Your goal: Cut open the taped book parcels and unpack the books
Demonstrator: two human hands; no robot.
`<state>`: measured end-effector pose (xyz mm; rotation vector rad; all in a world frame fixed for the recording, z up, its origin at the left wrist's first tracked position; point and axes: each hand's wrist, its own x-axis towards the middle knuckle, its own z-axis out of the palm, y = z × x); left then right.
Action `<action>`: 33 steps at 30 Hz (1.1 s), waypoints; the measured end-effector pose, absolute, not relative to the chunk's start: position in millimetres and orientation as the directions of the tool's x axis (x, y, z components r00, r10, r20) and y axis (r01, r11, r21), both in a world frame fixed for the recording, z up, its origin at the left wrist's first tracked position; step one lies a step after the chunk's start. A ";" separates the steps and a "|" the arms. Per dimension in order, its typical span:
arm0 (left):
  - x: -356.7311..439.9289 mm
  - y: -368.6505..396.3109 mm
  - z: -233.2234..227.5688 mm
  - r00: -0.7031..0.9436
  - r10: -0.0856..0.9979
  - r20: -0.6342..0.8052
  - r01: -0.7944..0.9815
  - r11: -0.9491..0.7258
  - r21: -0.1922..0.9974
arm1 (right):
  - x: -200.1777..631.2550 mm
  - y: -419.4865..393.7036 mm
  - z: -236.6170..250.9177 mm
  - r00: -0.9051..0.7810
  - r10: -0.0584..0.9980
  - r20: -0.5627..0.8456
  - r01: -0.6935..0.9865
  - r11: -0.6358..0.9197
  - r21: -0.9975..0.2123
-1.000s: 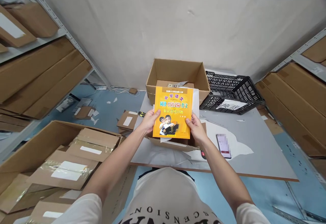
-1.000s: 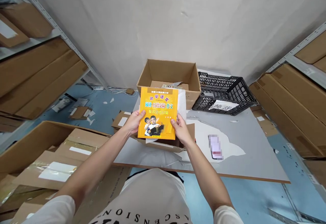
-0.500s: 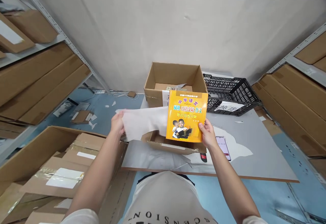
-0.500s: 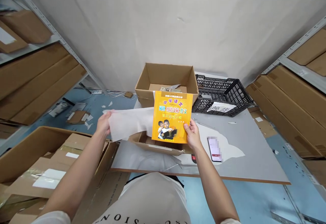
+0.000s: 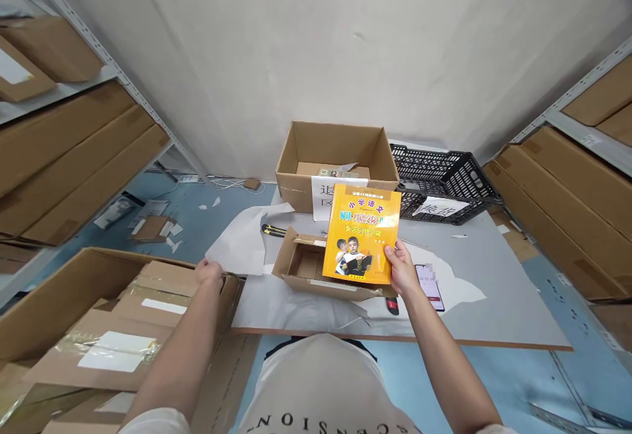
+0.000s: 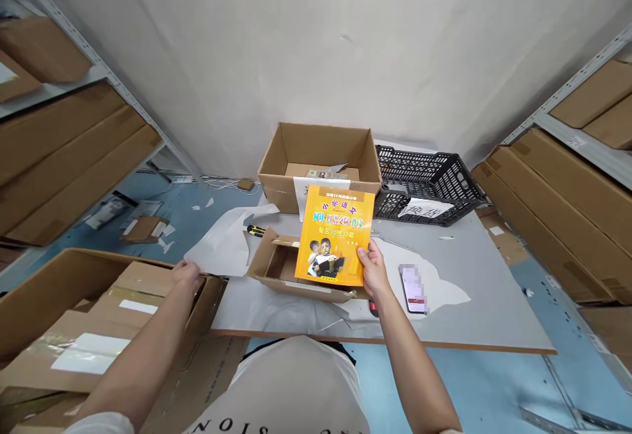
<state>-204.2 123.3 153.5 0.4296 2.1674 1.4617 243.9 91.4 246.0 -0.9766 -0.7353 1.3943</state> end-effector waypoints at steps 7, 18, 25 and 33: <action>-125.0 123.9 222.9 -0.693 0.692 0.202 0.374 0.106 0.921 | 238.3 94.8 246.3 0.061 0.994 -0.088 -0.371 -0.059 -0.927; 54.7 71.9 290.9 0.261 0.949 0.175 -0.442 -0.043 0.896 | 175.9 69.6 308.2 -0.079 0.891 0.447 0.514 0.420 -0.748; 30.0 83.3 290.8 0.164 0.979 -0.123 -0.698 0.203 0.687 | 170.7 59.9 318.1 -0.404 0.785 0.469 0.540 0.619 -0.570; -13.9 103.2 279.2 0.416 0.878 -0.237 -0.642 0.468 0.607 | 217.0 95.0 276.3 -0.014 1.000 0.007 0.078 0.009 -0.997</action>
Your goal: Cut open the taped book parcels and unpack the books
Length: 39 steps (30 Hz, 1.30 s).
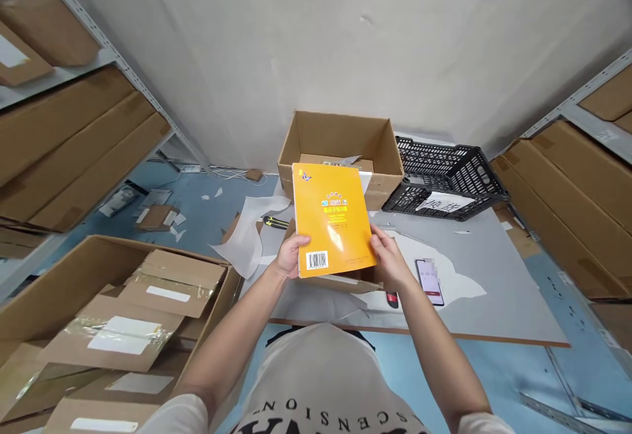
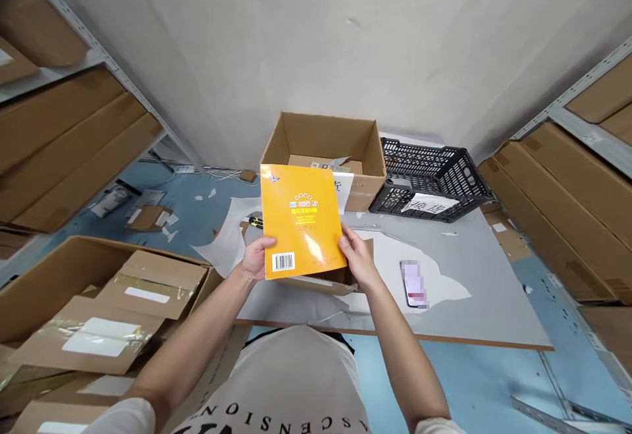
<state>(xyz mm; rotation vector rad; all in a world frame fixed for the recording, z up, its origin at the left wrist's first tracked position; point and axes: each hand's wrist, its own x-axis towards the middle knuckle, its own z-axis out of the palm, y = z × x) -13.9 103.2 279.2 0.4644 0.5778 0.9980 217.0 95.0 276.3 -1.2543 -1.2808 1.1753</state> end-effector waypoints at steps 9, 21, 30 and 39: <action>-17.9 104.9 279.0 0.355 0.915 -0.191 -0.495 0.357 0.792 | 210.8 82.0 259.7 0.057 0.995 -0.078 -0.302 -0.058 -0.952; -7.5 108.9 266.6 0.226 0.970 -0.089 -0.393 0.175 0.903 | 217.3 74.9 252.4 0.145 0.987 -0.075 -0.308 -0.027 -0.951; 21.7 86.7 270.1 0.023 1.000 0.011 -0.163 -0.007 0.987 | 219.9 68.1 277.0 0.243 0.964 0.110 -0.105 0.139 -0.985; 58.9 58.1 288.1 0.303 0.947 0.110 -0.491 0.056 0.869 | 183.1 46.2 276.9 0.049 0.895 0.444 0.468 0.372 -0.802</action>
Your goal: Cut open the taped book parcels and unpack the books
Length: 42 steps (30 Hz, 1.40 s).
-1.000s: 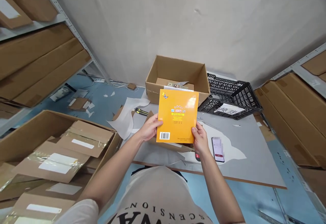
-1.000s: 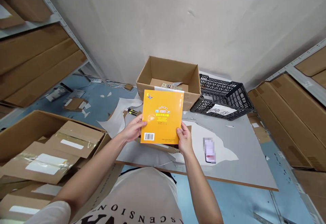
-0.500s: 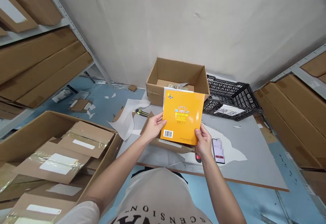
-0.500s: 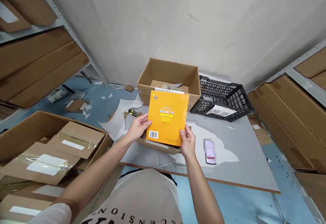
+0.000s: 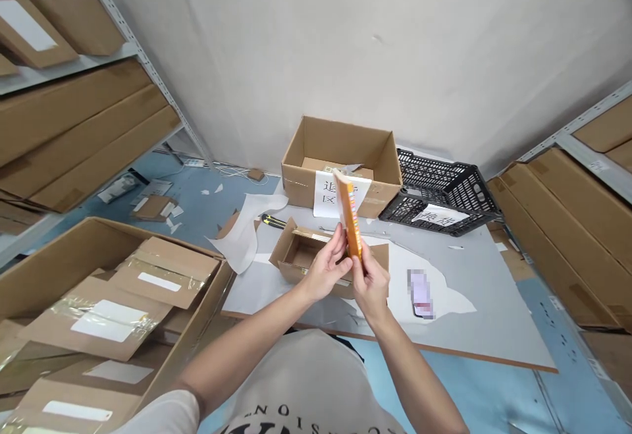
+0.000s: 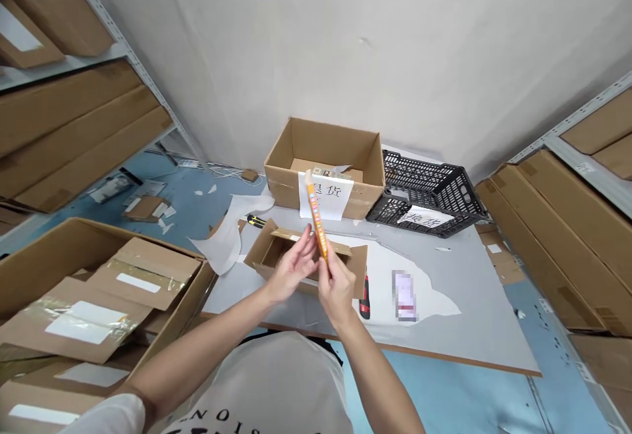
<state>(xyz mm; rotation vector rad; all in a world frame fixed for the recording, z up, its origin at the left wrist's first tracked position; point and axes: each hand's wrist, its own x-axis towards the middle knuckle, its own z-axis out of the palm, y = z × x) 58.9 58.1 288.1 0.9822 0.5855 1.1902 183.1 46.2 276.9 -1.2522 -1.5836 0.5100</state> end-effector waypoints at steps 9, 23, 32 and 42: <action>35.7 69.3 277.7 0.054 0.994 -0.096 -0.596 0.109 0.795 | 168.5 38.2 283.8 -0.375 0.797 0.474 0.558 0.602 -0.571; -13.7 86.4 279.7 0.402 0.901 -0.164 -0.548 0.381 0.745 | 226.6 79.3 274.1 -0.334 0.925 -0.183 -0.234 -0.270 -0.934; -17.7 108.8 283.7 0.378 0.918 -0.122 -0.333 0.258 0.907 | 223.8 82.6 265.3 -0.093 0.995 -0.034 -0.268 -0.058 -0.962; -15.9 129.5 272.0 0.414 0.894 -0.170 -0.312 0.315 0.896 | 218.9 96.0 257.1 -0.050 0.992 -0.118 -0.370 -0.128 -0.920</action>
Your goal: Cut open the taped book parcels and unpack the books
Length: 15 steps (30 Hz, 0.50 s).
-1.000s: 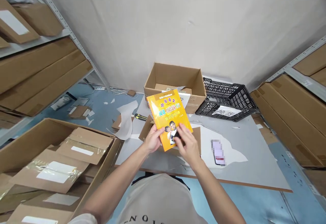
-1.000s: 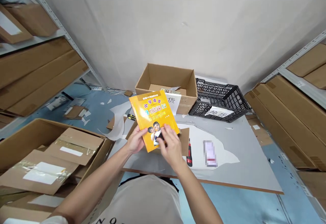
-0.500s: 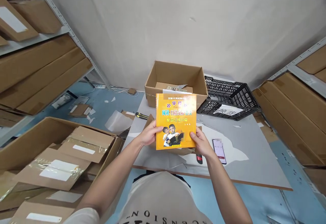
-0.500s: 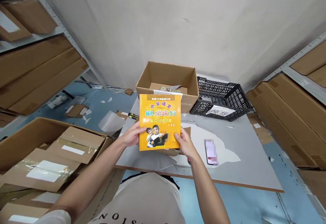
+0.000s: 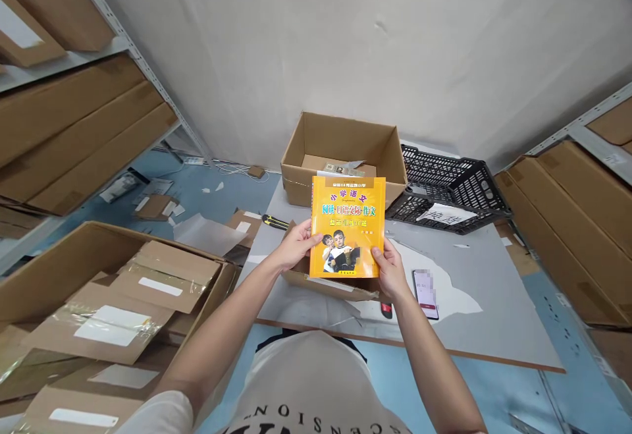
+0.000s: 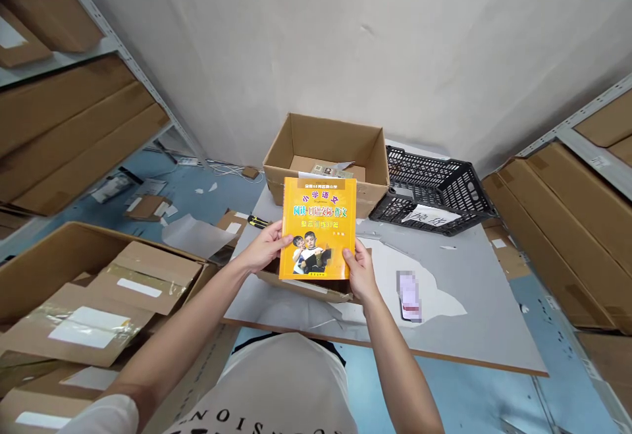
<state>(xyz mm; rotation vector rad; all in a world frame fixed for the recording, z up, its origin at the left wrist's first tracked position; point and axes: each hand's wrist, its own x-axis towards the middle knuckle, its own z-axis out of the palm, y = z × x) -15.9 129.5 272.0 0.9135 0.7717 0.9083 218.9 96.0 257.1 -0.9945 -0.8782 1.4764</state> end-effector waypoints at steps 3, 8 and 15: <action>-17.1 133.3 267.9 0.367 0.908 -0.201 -0.294 0.319 0.901 | 223.4 110.0 255.7 -0.040 0.992 -0.123 -0.386 -0.129 -0.913; -37.0 134.9 239.3 0.216 0.962 -0.169 -0.101 0.194 0.976 | 250.6 197.1 265.1 0.000 0.999 -0.041 -0.360 -0.038 -0.932; -74.4 125.2 208.2 -0.007 0.996 0.088 0.411 -0.077 0.908 | 275.6 357.2 280.0 0.058 0.995 -0.086 -0.273 -0.067 -0.960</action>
